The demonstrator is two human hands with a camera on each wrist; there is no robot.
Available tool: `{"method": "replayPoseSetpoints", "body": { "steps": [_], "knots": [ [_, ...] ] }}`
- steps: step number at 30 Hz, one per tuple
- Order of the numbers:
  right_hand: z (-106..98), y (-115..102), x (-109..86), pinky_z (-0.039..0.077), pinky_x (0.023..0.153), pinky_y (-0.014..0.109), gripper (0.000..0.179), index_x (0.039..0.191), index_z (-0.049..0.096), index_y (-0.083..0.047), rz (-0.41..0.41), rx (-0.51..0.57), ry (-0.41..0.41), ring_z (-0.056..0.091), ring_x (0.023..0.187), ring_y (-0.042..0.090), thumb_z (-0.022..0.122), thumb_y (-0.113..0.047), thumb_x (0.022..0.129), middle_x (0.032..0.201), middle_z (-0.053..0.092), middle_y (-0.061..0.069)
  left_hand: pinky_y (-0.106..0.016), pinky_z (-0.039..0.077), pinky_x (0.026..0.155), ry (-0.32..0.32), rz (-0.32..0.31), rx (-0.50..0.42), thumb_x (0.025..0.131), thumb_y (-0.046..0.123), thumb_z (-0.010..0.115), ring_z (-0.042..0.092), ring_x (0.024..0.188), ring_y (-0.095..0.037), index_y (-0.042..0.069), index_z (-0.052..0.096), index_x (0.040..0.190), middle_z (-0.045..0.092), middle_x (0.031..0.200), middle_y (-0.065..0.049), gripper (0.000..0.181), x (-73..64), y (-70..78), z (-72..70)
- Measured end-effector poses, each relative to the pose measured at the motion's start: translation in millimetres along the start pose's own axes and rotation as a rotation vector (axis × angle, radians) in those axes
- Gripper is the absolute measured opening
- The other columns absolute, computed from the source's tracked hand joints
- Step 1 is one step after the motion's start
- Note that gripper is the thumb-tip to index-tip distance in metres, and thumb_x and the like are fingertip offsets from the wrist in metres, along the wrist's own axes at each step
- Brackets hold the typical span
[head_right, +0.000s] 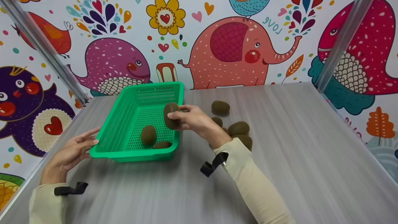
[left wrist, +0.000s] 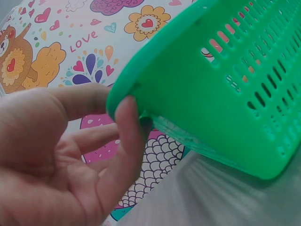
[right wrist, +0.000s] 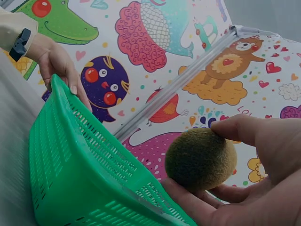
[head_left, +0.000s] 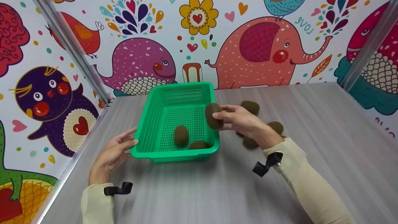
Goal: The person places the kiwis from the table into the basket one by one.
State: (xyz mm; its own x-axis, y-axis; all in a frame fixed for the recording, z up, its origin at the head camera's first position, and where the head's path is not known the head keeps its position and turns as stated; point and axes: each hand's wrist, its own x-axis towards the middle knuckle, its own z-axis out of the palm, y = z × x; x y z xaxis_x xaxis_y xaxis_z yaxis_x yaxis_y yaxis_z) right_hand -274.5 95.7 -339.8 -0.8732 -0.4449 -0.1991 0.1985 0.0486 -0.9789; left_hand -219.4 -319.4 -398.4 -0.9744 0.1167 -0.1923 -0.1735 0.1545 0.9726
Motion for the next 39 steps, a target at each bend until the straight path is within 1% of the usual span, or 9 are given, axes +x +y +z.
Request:
{"method": "replayPoseSetpoints", "body": {
  "steps": [7, 12, 14, 18, 23, 29, 36, 39],
  "knots": [
    [11, -8, 11.2, 0.053, 0.103, 0.043, 0.059, 0.146, 0.039, 0.000, 0.042, -0.033, -0.025, 0.061, 0.121, 0.030, 0.066, -0.020, 0.097, 0.136, 0.055, 0.018, -0.036, 0.062, 0.082, -0.002, -0.007, 0.006, 0.099, 0.020, 0.062, 0.070, 0.099, -0.012, 0.010, 0.028, 0.159, 0.058, 0.130, -0.002, 0.069, 0.1, -1.4, -0.7],
    [20, -9, 20.4, 0.052, 0.104, 0.041, 0.071, 0.149, 0.036, -0.002, 0.057, -0.117, 0.021, 0.063, 0.122, 0.029, 0.070, -0.031, 0.095, 0.134, 0.059, 0.016, -0.034, 0.061, 0.080, 0.007, -0.009, 0.012, 0.099, 0.021, 0.064, 0.070, 0.098, -0.012, 0.011, 0.029, 0.158, 0.058, 0.130, -0.002, 0.069, -0.6, -2.0, 0.1],
    [25, -9, 24.6, 0.052, 0.104, 0.041, 0.073, 0.150, 0.035, -0.002, 0.063, -0.136, 0.020, 0.063, 0.122, 0.028, 0.070, -0.033, 0.094, 0.133, 0.060, 0.015, -0.034, 0.061, 0.080, 0.007, -0.010, 0.008, 0.099, 0.021, 0.064, 0.070, 0.098, -0.012, 0.011, 0.030, 0.158, 0.058, 0.129, -0.001, 0.069, -0.8, -2.3, 0.1],
    [34, -9, 33.1, 0.054, 0.102, 0.040, 0.069, 0.149, 0.036, -0.002, 0.081, -0.137, -0.020, 0.064, 0.120, 0.027, 0.070, -0.029, 0.095, 0.131, 0.062, 0.016, -0.033, 0.061, 0.079, 0.006, -0.006, 0.000, 0.099, 0.020, 0.064, 0.070, 0.097, -0.011, 0.011, 0.030, 0.158, 0.059, 0.127, 0.001, 0.069, -0.9, -3.3, -0.6],
    [43, -9, 41.6, 0.053, 0.103, 0.044, 0.071, 0.150, 0.032, -0.002, 0.114, -0.153, -0.055, 0.061, 0.124, 0.030, 0.070, -0.025, 0.095, 0.135, 0.058, 0.017, -0.032, 0.061, 0.078, 0.006, 0.000, -0.007, 0.099, 0.019, 0.063, 0.070, 0.097, -0.011, 0.010, 0.029, 0.158, 0.059, 0.127, 0.001, 0.069, -1.4, -3.4, -1.3],
    [50, -4, 51.2, 0.052, 0.105, 0.044, 0.076, 0.153, 0.029, -0.003, 0.153, -0.228, -0.052, 0.056, 0.131, 0.032, 0.071, -0.025, 0.094, 0.138, 0.056, 0.017, -0.032, 0.062, 0.077, 0.007, 0.015, 0.001, 0.099, 0.017, 0.062, 0.071, 0.096, -0.010, 0.008, 0.027, 0.158, 0.059, 0.126, 0.000, 0.069, -1.8, -2.5, -1.6],
    [58, 0, 59.4, 0.052, 0.104, 0.046, 0.073, 0.151, 0.034, 0.000, 0.133, -0.275, -0.011, 0.060, 0.126, 0.032, 0.072, -0.024, 0.093, 0.139, 0.054, 0.019, -0.032, 0.061, 0.080, 0.004, -0.008, -0.015, 0.098, 0.021, 0.065, 0.070, 0.098, -0.011, 0.012, 0.029, 0.158, 0.058, 0.127, 0.000, 0.070, -0.3, -0.4, -1.3],
    [62, 1, 61.4, 0.052, 0.104, 0.047, 0.073, 0.151, 0.035, 0.000, 0.137, -0.290, -0.006, 0.060, 0.125, 0.033, 0.072, -0.023, 0.093, 0.140, 0.054, 0.020, -0.033, 0.061, 0.081, -0.003, -0.010, -0.019, 0.098, 0.021, 0.065, 0.070, 0.099, -0.011, 0.012, 0.029, 0.158, 0.058, 0.126, 0.001, 0.071, 0.0, -0.7, -1.9]
  ]
}}
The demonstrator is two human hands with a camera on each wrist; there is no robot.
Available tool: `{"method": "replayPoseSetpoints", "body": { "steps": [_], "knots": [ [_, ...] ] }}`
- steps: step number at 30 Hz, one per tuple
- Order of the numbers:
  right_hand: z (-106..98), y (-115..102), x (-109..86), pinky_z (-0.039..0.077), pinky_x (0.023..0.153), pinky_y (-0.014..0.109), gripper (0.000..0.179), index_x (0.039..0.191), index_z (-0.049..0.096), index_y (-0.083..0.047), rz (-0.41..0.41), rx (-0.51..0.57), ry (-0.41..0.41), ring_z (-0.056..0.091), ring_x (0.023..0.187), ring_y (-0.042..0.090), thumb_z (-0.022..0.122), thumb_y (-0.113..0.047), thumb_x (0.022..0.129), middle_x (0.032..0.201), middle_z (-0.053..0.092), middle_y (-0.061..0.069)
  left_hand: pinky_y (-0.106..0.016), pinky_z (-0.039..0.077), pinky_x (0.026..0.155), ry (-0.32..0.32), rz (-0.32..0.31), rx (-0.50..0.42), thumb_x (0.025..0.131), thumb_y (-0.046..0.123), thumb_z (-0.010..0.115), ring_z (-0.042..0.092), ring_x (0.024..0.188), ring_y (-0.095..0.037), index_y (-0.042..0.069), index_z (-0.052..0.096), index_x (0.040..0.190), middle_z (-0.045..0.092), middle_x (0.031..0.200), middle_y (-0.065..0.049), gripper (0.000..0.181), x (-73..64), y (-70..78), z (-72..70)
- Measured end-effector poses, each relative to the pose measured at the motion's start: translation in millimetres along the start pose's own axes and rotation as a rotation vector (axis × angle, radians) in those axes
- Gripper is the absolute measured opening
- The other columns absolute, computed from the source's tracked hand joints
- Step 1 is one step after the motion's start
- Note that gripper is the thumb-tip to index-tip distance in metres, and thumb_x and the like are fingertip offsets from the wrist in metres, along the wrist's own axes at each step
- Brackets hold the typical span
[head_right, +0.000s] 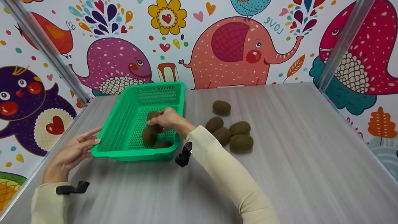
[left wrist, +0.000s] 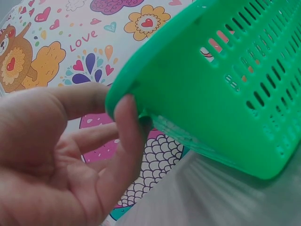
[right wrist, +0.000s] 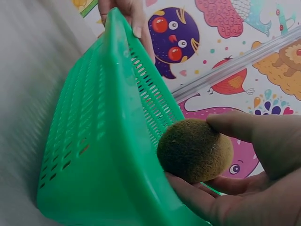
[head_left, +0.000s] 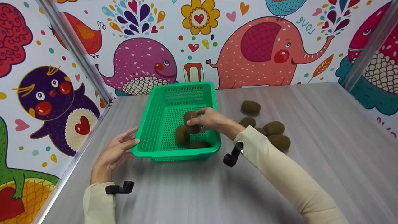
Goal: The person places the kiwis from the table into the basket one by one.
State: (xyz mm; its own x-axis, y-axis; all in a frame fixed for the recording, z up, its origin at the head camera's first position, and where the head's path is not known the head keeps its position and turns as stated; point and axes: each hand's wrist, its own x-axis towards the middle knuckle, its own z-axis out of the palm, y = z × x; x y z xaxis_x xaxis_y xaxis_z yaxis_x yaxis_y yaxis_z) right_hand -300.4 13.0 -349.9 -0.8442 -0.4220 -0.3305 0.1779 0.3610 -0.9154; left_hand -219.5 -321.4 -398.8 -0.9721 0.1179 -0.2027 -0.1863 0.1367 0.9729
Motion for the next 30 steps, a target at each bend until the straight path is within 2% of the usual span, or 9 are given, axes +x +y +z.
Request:
{"method": "replayPoseSetpoints", "body": {
  "steps": [4, 13, 23, 30],
  "knots": [
    [5, 1, 1.6, 0.053, 0.103, 0.045, 0.072, 0.151, 0.036, 0.000, 0.021, -0.040, -0.013, 0.060, 0.125, 0.031, 0.072, -0.023, 0.093, 0.141, 0.053, 0.019, -0.033, 0.061, 0.080, -0.001, 0.000, -0.003, 0.099, 0.021, 0.064, 0.070, 0.099, -0.011, 0.011, 0.029, 0.158, 0.059, 0.125, 0.002, 0.070, 0.5, -0.3, -0.1],
    [13, 0, 5.5, 0.057, 0.096, 0.039, 0.069, 0.149, 0.041, 0.000, 0.041, -0.175, 0.020, 0.059, 0.125, 0.027, 0.072, -0.025, 0.093, 0.143, 0.053, 0.016, -0.032, 0.061, 0.080, 0.004, 0.001, -0.001, 0.099, 0.019, 0.063, 0.070, 0.097, -0.011, 0.011, 0.028, 0.159, 0.058, 0.126, 0.000, 0.070, 0.9, -1.0, 0.8],
    [19, 4, 2.4, 0.055, 0.098, 0.041, 0.062, 0.150, 0.039, 0.002, 0.025, -0.301, -0.020, 0.060, 0.120, 0.026, 0.065, -0.018, 0.097, 0.144, 0.053, 0.017, -0.034, 0.062, 0.080, 0.005, 0.002, -0.007, 0.099, 0.019, 0.064, 0.070, 0.099, -0.012, 0.010, 0.028, 0.158, 0.059, 0.124, 0.001, 0.070, 1.0, -0.9, 2.0],
    [14, -4, -6.0, 0.053, 0.103, 0.042, 0.056, 0.151, 0.040, -0.002, 0.013, -0.328, -0.052, 0.061, 0.123, 0.029, 0.059, -0.018, 0.100, 0.151, 0.048, 0.016, -0.032, 0.061, 0.079, 0.003, -0.002, -0.004, 0.099, 0.019, 0.064, 0.070, 0.098, -0.011, 0.010, 0.027, 0.159, 0.059, 0.123, 0.002, 0.071, 1.1, 0.2, 1.3]
  ]
}}
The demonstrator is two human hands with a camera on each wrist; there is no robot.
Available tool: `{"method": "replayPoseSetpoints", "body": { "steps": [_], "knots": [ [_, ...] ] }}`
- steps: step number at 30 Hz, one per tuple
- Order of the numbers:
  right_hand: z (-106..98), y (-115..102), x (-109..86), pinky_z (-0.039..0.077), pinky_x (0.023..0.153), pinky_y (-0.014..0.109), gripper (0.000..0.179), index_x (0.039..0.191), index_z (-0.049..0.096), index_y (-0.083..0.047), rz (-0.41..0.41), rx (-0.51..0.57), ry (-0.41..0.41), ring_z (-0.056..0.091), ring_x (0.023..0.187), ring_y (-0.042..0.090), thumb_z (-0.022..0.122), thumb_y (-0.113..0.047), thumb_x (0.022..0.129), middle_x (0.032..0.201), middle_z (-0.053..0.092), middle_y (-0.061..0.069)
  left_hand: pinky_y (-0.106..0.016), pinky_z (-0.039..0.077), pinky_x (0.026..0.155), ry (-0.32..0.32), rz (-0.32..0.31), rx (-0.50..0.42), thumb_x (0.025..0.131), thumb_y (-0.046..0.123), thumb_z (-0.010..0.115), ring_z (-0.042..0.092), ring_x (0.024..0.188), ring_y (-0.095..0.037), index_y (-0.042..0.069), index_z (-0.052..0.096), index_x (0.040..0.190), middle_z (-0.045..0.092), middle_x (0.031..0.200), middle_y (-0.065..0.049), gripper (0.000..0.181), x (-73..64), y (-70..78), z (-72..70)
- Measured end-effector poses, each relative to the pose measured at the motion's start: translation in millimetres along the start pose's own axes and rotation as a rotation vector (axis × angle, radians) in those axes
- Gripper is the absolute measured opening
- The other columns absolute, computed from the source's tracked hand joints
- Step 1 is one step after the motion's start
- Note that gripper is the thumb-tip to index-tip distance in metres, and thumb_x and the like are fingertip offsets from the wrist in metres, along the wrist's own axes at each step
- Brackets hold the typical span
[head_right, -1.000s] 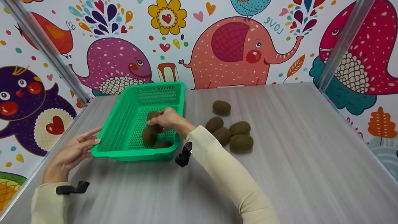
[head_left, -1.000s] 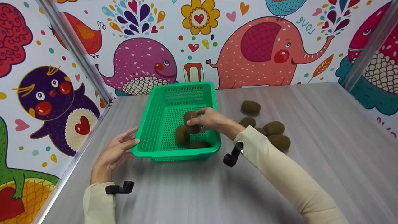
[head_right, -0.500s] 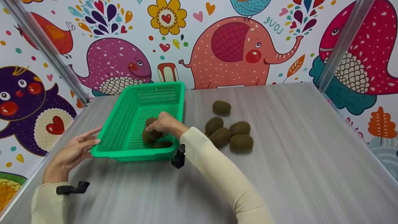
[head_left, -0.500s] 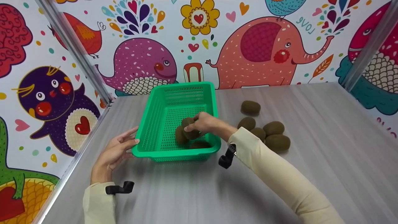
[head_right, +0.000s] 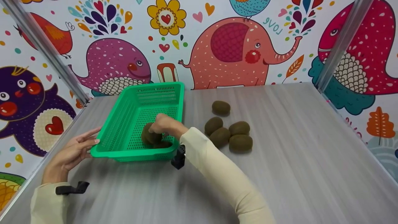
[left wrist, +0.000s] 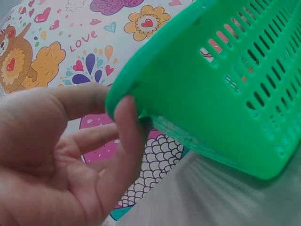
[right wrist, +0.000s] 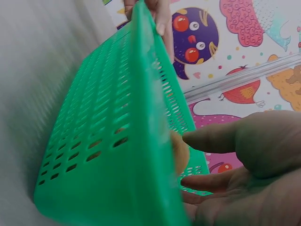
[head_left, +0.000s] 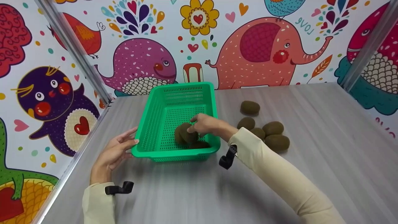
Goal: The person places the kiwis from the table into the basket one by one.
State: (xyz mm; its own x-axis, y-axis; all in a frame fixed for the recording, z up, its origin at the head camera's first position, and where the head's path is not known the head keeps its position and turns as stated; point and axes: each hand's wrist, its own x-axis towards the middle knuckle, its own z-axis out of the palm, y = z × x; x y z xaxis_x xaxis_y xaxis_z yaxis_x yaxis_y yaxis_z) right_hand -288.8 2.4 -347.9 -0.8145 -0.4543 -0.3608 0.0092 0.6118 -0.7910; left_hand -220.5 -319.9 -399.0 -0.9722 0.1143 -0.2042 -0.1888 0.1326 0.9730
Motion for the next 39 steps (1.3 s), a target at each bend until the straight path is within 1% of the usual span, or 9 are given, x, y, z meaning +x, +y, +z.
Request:
{"method": "replayPoseSetpoints", "body": {
  "steps": [3, 7, 10, 14, 20, 25, 31, 35, 39],
  "knots": [
    [-6, -1, -6.7, 0.048, 0.109, 0.045, 0.057, 0.151, 0.042, -0.005, -0.010, 0.020, -0.010, 0.061, 0.123, 0.031, 0.060, -0.019, 0.100, 0.156, 0.043, 0.013, -0.033, 0.061, 0.080, 0.001, -0.002, -0.003, 0.098, 0.020, 0.064, 0.070, 0.098, -0.011, 0.010, 0.027, 0.159, 0.059, 0.123, 0.003, 0.071, -0.3, 0.3, -0.4],
    [-17, -1, -15.1, 0.045, 0.112, 0.046, 0.058, 0.151, 0.041, -0.005, -0.028, 0.081, -0.025, 0.057, 0.130, 0.032, 0.062, -0.020, 0.099, 0.157, 0.041, 0.014, -0.034, 0.061, 0.081, 0.001, -0.005, -0.003, 0.099, 0.019, 0.064, 0.070, 0.098, -0.011, 0.010, 0.027, 0.159, 0.059, 0.123, 0.004, 0.071, -0.2, -1.0, -1.5],
    [-26, 1, -22.0, 0.045, 0.112, 0.046, 0.060, 0.152, 0.040, -0.006, -0.041, 0.119, -0.033, 0.054, 0.135, 0.033, 0.064, -0.021, 0.099, 0.156, 0.042, 0.016, -0.034, 0.061, 0.081, -0.002, -0.004, -0.002, 0.099, 0.019, 0.063, 0.070, 0.098, -0.011, 0.010, 0.027, 0.159, 0.059, 0.123, 0.004, 0.071, -0.4, -2.2, -2.4],
    [-39, 10, -32.7, 0.046, 0.111, 0.045, 0.059, 0.150, 0.043, -0.008, -0.071, 0.151, -0.030, 0.053, 0.136, 0.033, 0.066, -0.023, 0.098, 0.153, 0.046, 0.015, -0.034, 0.061, 0.081, -0.005, 0.003, -0.003, 0.099, 0.018, 0.062, 0.070, 0.099, -0.010, 0.010, 0.026, 0.159, 0.059, 0.124, 0.003, 0.070, -0.9, -2.7, -2.6],
    [-56, 29, -52.6, 0.053, 0.104, 0.041, 0.058, 0.145, 0.050, -0.013, -0.123, 0.175, 0.027, 0.059, 0.129, 0.029, 0.070, -0.030, 0.094, 0.146, 0.055, 0.009, -0.033, 0.061, 0.081, -0.002, 0.014, 0.012, 0.100, 0.019, 0.061, 0.069, 0.100, -0.009, 0.009, 0.025, 0.159, 0.057, 0.126, 0.000, 0.070, -2.1, -1.8, -1.3],
    [-68, 48, -68.3, 0.055, 0.099, 0.039, 0.057, 0.143, 0.053, -0.015, -0.150, 0.182, 0.088, 0.063, 0.124, 0.025, 0.071, -0.033, 0.093, 0.143, 0.059, 0.007, -0.032, 0.061, 0.081, -0.007, 0.005, 0.010, 0.100, 0.019, 0.061, 0.070, 0.098, -0.009, 0.010, 0.025, 0.159, 0.056, 0.129, -0.001, 0.071, -1.9, 0.2, -0.3],
    [-82, 68, -83.5, 0.054, 0.101, 0.041, 0.056, 0.143, 0.054, -0.012, -0.189, 0.175, 0.140, 0.064, 0.124, 0.027, 0.070, -0.034, 0.094, 0.144, 0.057, 0.010, -0.033, 0.061, 0.080, -0.008, 0.003, 0.005, 0.099, 0.020, 0.063, 0.070, 0.098, -0.011, 0.011, 0.026, 0.159, 0.057, 0.127, 0.001, 0.071, 1.2, 0.2, 1.6],
    [-90, 79, -92.4, 0.053, 0.103, 0.044, 0.053, 0.141, 0.056, -0.013, -0.205, 0.160, 0.183, 0.065, 0.118, 0.027, 0.069, -0.035, 0.094, 0.142, 0.058, 0.010, -0.033, 0.061, 0.080, -0.012, 0.007, 0.000, 0.099, 0.019, 0.062, 0.071, 0.097, -0.011, 0.010, 0.026, 0.159, 0.058, 0.125, 0.002, 0.071, 1.4, -0.8, 0.4],
    [-98, 89, -96.4, 0.053, 0.101, 0.044, 0.049, 0.138, 0.058, -0.015, -0.198, 0.159, 0.228, 0.065, 0.115, 0.033, 0.068, -0.035, 0.095, 0.140, 0.060, 0.008, -0.033, 0.061, 0.081, -0.020, 0.001, -0.013, 0.099, 0.020, 0.063, 0.070, 0.098, -0.011, 0.010, 0.026, 0.159, 0.057, 0.125, 0.002, 0.072, 0.7, -0.5, -1.8]
  ]
}}
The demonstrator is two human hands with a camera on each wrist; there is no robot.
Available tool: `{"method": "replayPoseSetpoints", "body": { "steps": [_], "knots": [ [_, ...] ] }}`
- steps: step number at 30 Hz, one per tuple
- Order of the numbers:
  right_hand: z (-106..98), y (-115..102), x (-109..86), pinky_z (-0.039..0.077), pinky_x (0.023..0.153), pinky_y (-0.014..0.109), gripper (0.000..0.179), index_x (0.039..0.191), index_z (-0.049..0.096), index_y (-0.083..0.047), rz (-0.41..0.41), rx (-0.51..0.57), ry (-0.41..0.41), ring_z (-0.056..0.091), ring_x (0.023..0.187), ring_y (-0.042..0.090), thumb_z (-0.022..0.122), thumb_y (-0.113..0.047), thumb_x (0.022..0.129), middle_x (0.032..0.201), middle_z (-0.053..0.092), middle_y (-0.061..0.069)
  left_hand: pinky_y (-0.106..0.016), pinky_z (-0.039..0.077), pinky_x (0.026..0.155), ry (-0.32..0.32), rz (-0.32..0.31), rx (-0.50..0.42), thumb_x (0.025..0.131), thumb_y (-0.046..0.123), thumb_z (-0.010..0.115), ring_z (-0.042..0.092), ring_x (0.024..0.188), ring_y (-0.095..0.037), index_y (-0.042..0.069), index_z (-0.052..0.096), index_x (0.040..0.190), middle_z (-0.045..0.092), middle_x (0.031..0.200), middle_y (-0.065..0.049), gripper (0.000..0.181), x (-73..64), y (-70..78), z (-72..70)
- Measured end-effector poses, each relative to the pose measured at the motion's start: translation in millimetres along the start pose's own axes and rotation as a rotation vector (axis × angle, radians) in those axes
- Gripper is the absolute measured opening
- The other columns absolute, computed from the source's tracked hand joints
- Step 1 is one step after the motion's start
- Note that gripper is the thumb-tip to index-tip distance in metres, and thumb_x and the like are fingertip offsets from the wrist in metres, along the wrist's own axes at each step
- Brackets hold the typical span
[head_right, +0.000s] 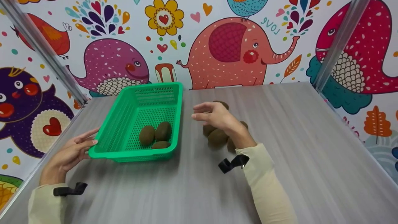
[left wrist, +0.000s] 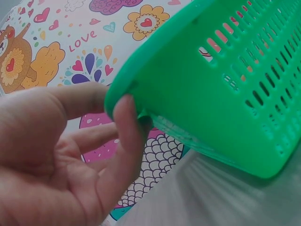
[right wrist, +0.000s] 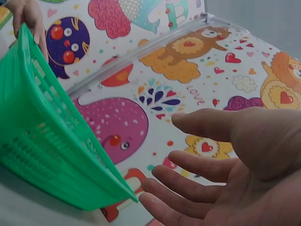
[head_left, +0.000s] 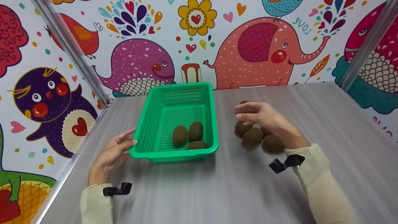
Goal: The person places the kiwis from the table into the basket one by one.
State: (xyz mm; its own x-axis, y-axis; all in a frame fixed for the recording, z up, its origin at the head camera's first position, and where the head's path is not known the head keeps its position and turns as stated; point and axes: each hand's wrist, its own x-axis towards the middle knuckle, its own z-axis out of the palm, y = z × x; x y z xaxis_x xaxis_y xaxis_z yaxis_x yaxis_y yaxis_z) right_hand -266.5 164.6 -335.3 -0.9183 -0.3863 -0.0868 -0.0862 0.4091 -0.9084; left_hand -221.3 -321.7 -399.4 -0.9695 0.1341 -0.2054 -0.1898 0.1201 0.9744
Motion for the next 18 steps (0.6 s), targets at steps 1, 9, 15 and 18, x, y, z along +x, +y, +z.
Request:
{"method": "replayPoseSetpoints", "body": {
  "steps": [1, 9, 15, 18],
  "knots": [
    [-2, 2, -0.3, 0.052, 0.101, 0.044, 0.049, 0.138, 0.058, -0.015, 0.006, -0.001, 0.010, 0.064, 0.116, 0.034, 0.068, -0.036, 0.095, 0.140, 0.060, 0.008, -0.033, 0.061, 0.082, 0.000, -0.003, -0.002, 0.099, 0.020, 0.063, 0.070, 0.098, -0.011, 0.011, 0.026, 0.159, 0.057, 0.126, 0.002, 0.072, -0.1, 0.4, 0.0],
    [-18, 24, 8.7, 0.046, 0.106, 0.048, 0.052, 0.139, 0.057, -0.014, 0.047, 0.016, 0.069, 0.061, 0.119, 0.038, 0.067, -0.039, 0.095, 0.139, 0.059, 0.012, -0.034, 0.061, 0.083, 0.007, -0.007, 0.018, 0.100, 0.022, 0.062, 0.069, 0.101, -0.011, 0.012, 0.025, 0.160, 0.055, 0.128, 0.000, 0.071, -2.3, -0.2, -0.4],
    [-32, 36, 14.7, 0.041, 0.114, 0.051, 0.058, 0.142, 0.054, -0.015, 0.054, 0.067, 0.123, 0.062, 0.117, 0.023, 0.067, -0.044, 0.094, 0.144, 0.056, 0.010, -0.033, 0.061, 0.084, 0.008, -0.012, 0.028, 0.100, 0.023, 0.062, 0.069, 0.101, -0.011, 0.014, 0.026, 0.160, 0.056, 0.129, 0.001, 0.070, -2.1, 1.9, 0.3],
    [-38, 40, 18.6, 0.047, 0.108, 0.039, 0.060, 0.143, 0.053, -0.016, 0.045, 0.070, 0.153, 0.060, 0.115, 0.015, 0.066, -0.046, 0.094, 0.145, 0.055, 0.009, -0.032, 0.061, 0.082, 0.019, -0.016, 0.044, 0.100, 0.023, 0.061, 0.069, 0.099, -0.010, 0.014, 0.027, 0.159, 0.056, 0.129, 0.000, 0.069, -2.5, 3.0, 1.5]
  ]
}}
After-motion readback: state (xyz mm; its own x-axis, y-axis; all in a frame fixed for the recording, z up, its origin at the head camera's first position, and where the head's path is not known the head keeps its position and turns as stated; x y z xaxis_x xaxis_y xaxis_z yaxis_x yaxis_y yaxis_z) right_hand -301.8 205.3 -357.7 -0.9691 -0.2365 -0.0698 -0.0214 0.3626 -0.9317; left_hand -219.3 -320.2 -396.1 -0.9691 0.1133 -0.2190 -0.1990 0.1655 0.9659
